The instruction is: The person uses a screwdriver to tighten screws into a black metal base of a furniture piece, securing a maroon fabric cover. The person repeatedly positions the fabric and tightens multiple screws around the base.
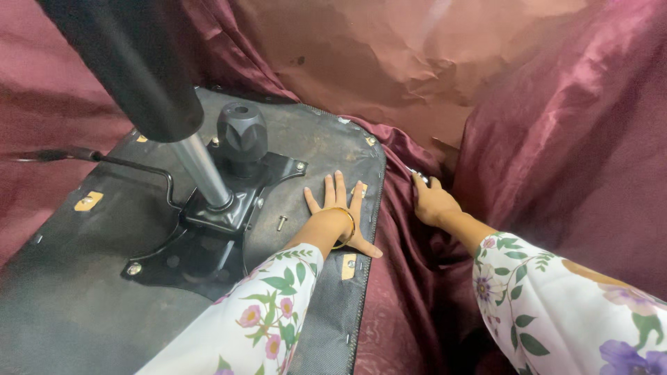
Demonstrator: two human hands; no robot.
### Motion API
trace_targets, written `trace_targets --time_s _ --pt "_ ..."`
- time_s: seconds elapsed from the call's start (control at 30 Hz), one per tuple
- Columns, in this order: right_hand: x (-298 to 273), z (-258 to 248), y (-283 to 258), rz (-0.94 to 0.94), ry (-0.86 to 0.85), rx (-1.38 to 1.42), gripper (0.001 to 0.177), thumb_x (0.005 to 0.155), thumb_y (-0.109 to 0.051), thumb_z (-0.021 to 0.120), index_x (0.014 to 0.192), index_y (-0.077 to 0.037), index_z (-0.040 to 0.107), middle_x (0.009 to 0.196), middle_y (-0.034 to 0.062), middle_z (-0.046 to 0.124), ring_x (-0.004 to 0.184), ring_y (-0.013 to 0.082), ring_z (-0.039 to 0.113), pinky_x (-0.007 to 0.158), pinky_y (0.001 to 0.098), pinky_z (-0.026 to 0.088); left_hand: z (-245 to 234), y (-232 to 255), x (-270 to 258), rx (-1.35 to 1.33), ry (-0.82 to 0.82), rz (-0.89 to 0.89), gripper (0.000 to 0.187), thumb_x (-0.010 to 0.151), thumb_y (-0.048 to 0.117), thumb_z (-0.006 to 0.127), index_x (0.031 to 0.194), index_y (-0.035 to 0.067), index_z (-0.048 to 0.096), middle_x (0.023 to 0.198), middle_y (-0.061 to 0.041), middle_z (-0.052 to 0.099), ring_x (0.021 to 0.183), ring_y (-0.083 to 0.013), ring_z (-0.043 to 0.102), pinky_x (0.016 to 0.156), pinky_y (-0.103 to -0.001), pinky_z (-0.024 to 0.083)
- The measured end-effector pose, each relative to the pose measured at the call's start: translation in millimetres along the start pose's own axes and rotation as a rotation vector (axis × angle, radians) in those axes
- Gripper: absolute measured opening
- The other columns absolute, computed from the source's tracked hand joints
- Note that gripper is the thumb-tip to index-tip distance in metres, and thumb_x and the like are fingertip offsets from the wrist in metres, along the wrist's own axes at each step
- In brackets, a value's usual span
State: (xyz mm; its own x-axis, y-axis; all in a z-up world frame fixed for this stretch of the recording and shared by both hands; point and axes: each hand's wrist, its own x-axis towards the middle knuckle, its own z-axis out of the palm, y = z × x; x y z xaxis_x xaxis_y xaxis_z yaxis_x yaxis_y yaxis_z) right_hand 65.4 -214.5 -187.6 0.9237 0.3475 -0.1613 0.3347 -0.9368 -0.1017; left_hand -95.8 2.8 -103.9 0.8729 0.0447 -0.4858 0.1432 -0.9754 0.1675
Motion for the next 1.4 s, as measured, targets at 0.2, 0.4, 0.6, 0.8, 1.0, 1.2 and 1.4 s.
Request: trace_targets --time_s 0.2,0.4,0.6,0.8,1.0,1.2,1.4 --pt "-23.2 -24.0 1.6 0.055 0.019 -0.178 0.055 0.096 -0.02 0.053 0.15 -0.017 0.043 0.138 0.0235 0.058 0.112 0.0439 0.067 0.094 0.0518 0.055 -1.8 -0.1 0.5 0.0 -0.01 0.004 0.161 0.051 0.084 0.081 0.164 0.021 -0.015 0.168 -0.024 -0.023 0.156 -0.0416 -0.023 0.112 -0.082 -0.005" --pt "-65.9 -43.8 -10.4 0.153 -0.012 -0.226 0.028 0.089 -0.027 0.065 0.114 -0.016 0.07 0.113 0.0155 0.074 0.105 0.0377 0.072 0.088 0.0502 0.058 -1.5 -1.6 1.5 -0.007 -0.01 0.011 0.162 0.05 0.083 0.082 0.164 0.022 -0.016 0.168 -0.025 -0.024 0.156 -0.0417 -0.024 0.111 -0.082 -0.005" --pt "-75.7 -46.0 -6.6 0.139 0.021 -0.23 0.033 0.086 -0.036 0.07 0.112 -0.016 0.071 0.108 0.0159 0.074 0.103 0.0376 0.072 0.086 0.051 0.059 1.0 -1.0 3.2 0.0 0.014 0.008 0.161 0.05 0.085 0.081 0.164 0.021 -0.014 0.168 -0.025 -0.023 0.156 -0.042 -0.022 0.111 -0.082 -0.005" --pt "-68.4 -41.2 -2.4 0.199 0.216 -0.026 0.04 0.096 -0.042 0.058 0.113 -0.009 0.071 0.107 0.0204 0.074 0.102 0.0419 0.07 0.088 0.054 0.055 1.7 -0.9 3.6 0.004 0.01 0.003 0.161 0.051 0.085 0.08 0.164 0.021 -0.014 0.168 -0.025 -0.023 0.156 -0.0419 -0.021 0.111 -0.083 -0.004" --pt "-74.3 -74.4 -27.5 0.389 0.225 0.454 0.043 0.093 -0.039 0.058 0.123 -0.012 0.073 0.098 0.0199 0.077 0.096 0.0369 0.072 0.089 0.0485 0.055 -1.1 -2.1 2.7 0.01 -0.015 0.009 0.16 0.051 0.086 0.079 0.164 0.022 -0.015 0.168 -0.025 -0.024 0.156 -0.042 -0.022 0.112 -0.082 -0.004" --pt "-87.2 -92.3 -49.3 0.275 0.401 0.651 0.041 0.09 -0.039 0.069 0.115 -0.008 0.077 0.084 0.009 0.077 0.073 0.0193 0.073 0.072 0.0343 0.054 -4.9 -0.8 1.8 0.03 -0.046 0.007 0.159 0.053 0.087 0.077 0.164 0.023 -0.018 0.168 -0.026 -0.025 0.156 -0.0422 -0.024 0.112 -0.082 -0.003" --pt "-129.0 -68.8 -83.2 0.274 0.36 0.946 0.041 0.088 -0.034 0.067 0.116 -0.005 0.073 0.072 0.0132 0.072 0.061 0.0211 0.068 0.058 0.037 0.053 -5.0 -1.0 1.6 0.045 -0.032 -0.005 0.16 0.051 0.087 0.079 0.164 0.025 -0.017 0.168 -0.024 -0.024 0.156 -0.0419 -0.022 0.114 -0.08 -0.001"
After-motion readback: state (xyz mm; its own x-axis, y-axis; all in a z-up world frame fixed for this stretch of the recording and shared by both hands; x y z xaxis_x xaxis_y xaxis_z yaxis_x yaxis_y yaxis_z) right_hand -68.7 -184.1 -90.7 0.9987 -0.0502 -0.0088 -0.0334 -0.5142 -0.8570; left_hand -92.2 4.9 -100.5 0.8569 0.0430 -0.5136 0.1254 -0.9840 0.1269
